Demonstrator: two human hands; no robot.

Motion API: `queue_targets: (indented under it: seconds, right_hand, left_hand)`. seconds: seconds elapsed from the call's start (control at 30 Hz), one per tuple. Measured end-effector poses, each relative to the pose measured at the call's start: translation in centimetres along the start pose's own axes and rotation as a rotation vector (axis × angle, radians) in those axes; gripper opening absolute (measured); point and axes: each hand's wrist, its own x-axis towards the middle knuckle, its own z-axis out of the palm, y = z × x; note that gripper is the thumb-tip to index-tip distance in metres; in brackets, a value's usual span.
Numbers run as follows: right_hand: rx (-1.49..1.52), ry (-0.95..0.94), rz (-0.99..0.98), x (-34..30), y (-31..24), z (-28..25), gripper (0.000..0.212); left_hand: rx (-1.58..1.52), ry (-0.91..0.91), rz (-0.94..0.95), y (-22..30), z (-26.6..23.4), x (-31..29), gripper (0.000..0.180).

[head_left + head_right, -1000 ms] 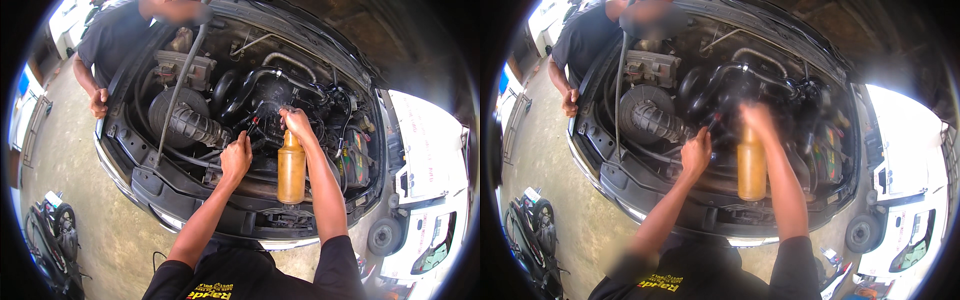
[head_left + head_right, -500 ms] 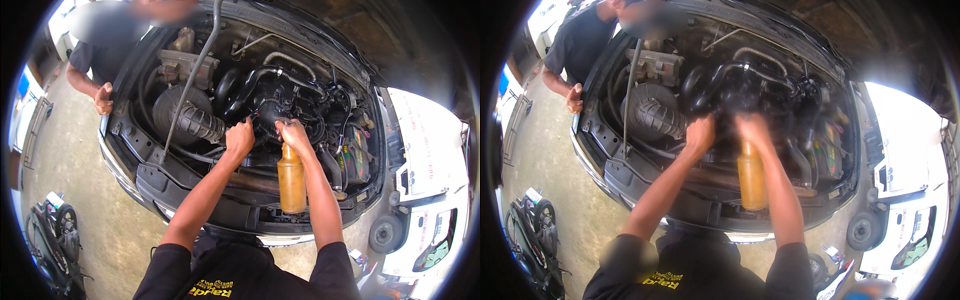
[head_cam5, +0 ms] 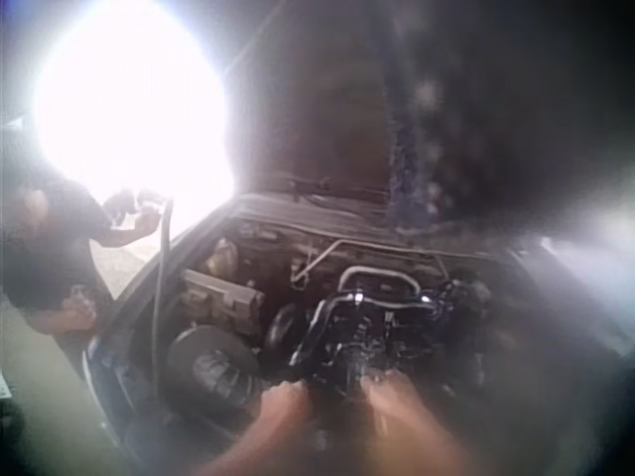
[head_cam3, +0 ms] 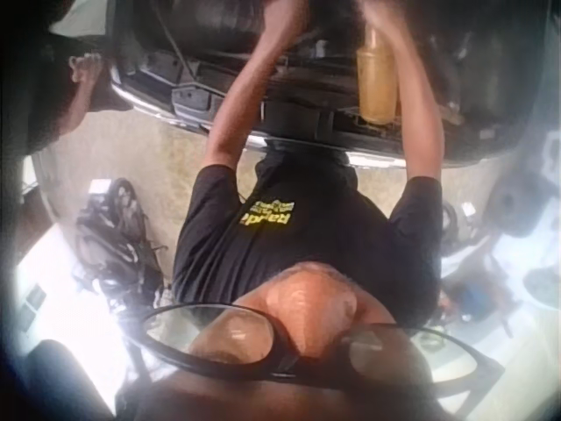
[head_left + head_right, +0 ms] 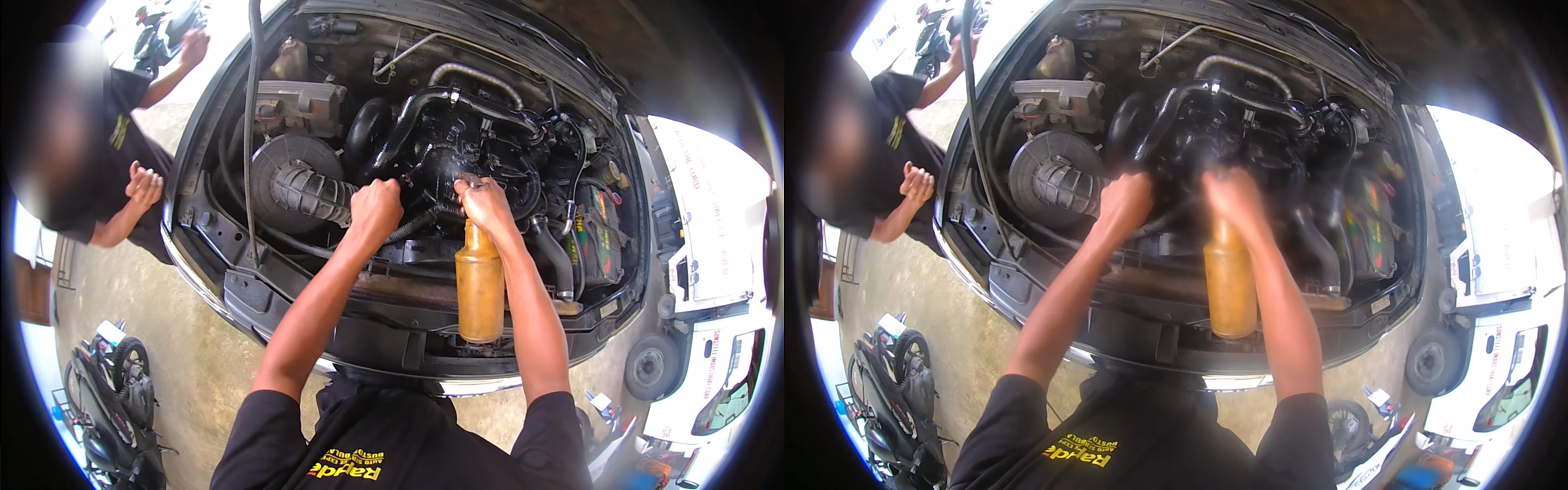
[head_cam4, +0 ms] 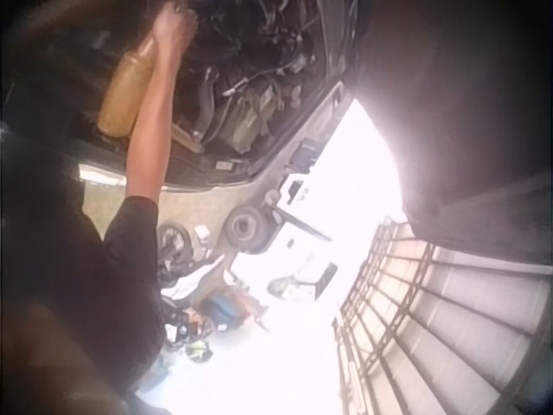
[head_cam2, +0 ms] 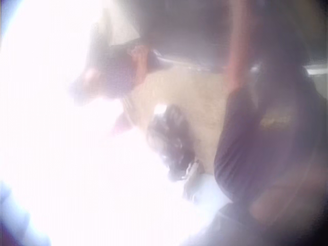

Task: The person sprays a cleaning solution from a yellow bottle onto the car engine and scrubs various components with a brush. They move around the engine bay to reach different areas, repeatedly applying the solution and scrubbing surfaces.

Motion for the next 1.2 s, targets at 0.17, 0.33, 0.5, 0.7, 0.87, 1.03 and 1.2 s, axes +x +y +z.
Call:
queue_targets:
  seconds: [0.17, 0.33, 0.5, 0.7, 0.87, 1.03, 1.2]
  right_hand:
    - [0.228, -0.143, 0.034, -0.4, -0.6, -1.5, 0.032]
    - [0.343, -0.083, 0.062, -4.8, -3.7, -3.7, 0.054]
    - [0.555, 0.154, -0.046, -12.8, -7.0, -7.4, 0.057]
    - [0.599, 0.461, -0.331, -23.4, -6.8, -10.1, 0.049]
    - [0.627, 0.579, -0.353, -31.7, -6.3, -10.1, 0.052]
    - [0.664, 0.444, -0.440, -37.3, -7.3, -9.1, 0.050]
    - [0.679, 0.195, -0.522, -41.2, -10.5, -4.9, 0.033]
  left_hand:
    - [-0.270, 0.065, -0.154, -0.8, -1.4, -7.6, 0.027]
    - [-0.563, 0.251, -0.128, -0.6, -3.3, -14.4, 0.035]
    - [-0.729, 0.156, -0.174, 2.2, -6.7, -19.0, 0.034]
    - [-0.768, 0.204, -0.008, 6.3, -9.6, -24.2, 0.032]
    - [-0.809, 0.166, 0.015, 9.8, -11.6, -29.8, 0.032]
    - [-0.723, 0.294, 0.174, 11.2, -13.1, -37.1, 0.028]
    - [-0.599, 0.454, 0.163, 8.2, -14.9, -45.1, 0.031]
